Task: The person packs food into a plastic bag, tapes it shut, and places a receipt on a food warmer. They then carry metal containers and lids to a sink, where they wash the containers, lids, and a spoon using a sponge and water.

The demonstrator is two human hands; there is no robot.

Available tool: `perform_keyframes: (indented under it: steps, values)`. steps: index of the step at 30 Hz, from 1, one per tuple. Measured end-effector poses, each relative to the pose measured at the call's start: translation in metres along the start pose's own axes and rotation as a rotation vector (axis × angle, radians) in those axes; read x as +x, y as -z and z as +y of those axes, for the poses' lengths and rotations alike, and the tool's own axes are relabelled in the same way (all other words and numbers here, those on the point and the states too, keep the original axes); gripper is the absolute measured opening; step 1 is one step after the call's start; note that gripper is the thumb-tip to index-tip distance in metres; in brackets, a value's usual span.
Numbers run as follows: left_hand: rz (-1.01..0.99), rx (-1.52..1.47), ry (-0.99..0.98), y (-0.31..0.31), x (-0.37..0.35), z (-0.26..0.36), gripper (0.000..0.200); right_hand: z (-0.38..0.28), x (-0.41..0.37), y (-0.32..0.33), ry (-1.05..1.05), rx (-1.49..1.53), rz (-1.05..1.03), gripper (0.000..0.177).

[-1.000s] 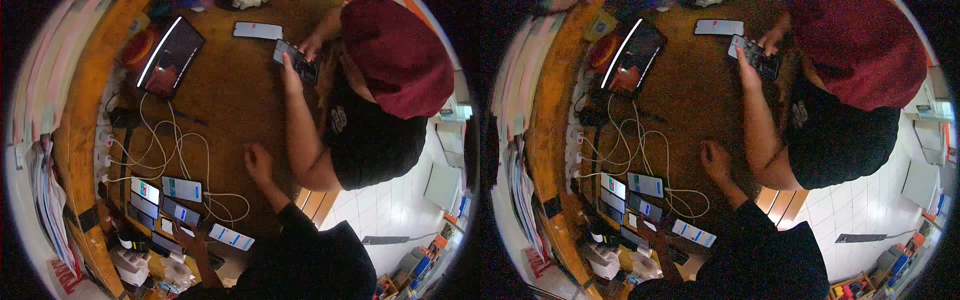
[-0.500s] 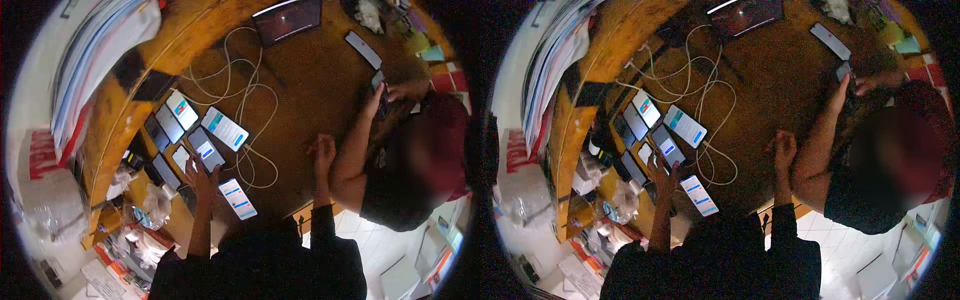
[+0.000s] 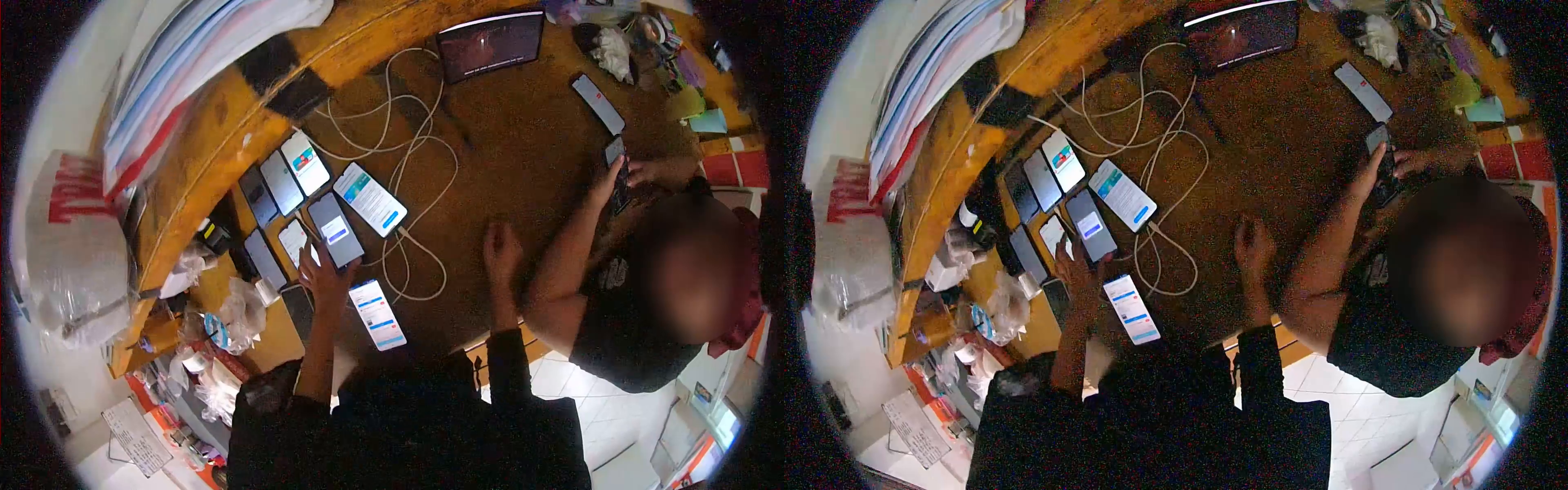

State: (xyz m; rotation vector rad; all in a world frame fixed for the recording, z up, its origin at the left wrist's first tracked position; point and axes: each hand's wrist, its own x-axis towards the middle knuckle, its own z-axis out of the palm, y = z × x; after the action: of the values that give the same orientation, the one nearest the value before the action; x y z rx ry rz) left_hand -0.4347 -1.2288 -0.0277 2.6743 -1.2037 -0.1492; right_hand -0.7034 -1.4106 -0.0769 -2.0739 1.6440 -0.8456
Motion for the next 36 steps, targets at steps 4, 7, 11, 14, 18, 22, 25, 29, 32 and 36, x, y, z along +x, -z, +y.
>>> perform_keyframes:
  steps: [4, 7, 11, 14, 18, 22, 25, 29, 32, 36]
  values:
    - [0.064, 0.06, -0.036, -0.001, -0.002, -0.006, 0.098, 0.006, -0.002, -0.005, -0.046, 0.005, -0.018, 0.026]
    - [0.087, 0.038, -0.075, -0.003, 0.0, -0.015, 0.104, 0.014, -0.002, -0.01, -0.007, 0.072, -0.015, 0.029]
    - [0.068, 0.04, -0.156, 0.0, 0.004, -0.022, 0.108, 0.017, -0.003, -0.016, 0.097, -0.085, 0.137, 0.022]
    - [0.026, 0.077, -0.103, 0.003, 0.011, -0.02, 0.109, 0.001, -0.001, -0.003, -0.013, 0.042, -0.007, 0.024]
    - [0.259, 0.11, 0.06, 0.012, 0.044, -0.063, 0.102, -0.006, 0.002, -0.001, -0.059, 0.026, 0.031, 0.026]
    - [0.453, 0.239, 0.257, 0.034, 0.107, -0.188, 0.097, -0.002, 0.0, 0.001, -0.063, 0.035, -0.056, 0.024]
    - [0.285, 0.12, 0.263, 0.056, 0.125, -0.267, 0.095, 0.017, -0.005, -0.017, 0.031, -0.08, -0.035, 0.018]
    - [0.171, 0.098, 0.313, 0.075, 0.144, -0.3, 0.092, 0.01, -0.008, -0.013, 0.117, -0.103, 0.031, 0.025]
    - [0.149, 0.119, 0.364, 0.083, 0.159, -0.304, 0.089, 0.006, -0.005, -0.008, 0.112, -0.192, -0.031, 0.032]
    - [0.145, 0.139, 0.4, 0.084, 0.161, -0.295, 0.086, -0.005, -0.002, 0.003, 0.034, -0.148, -0.15, 0.034]
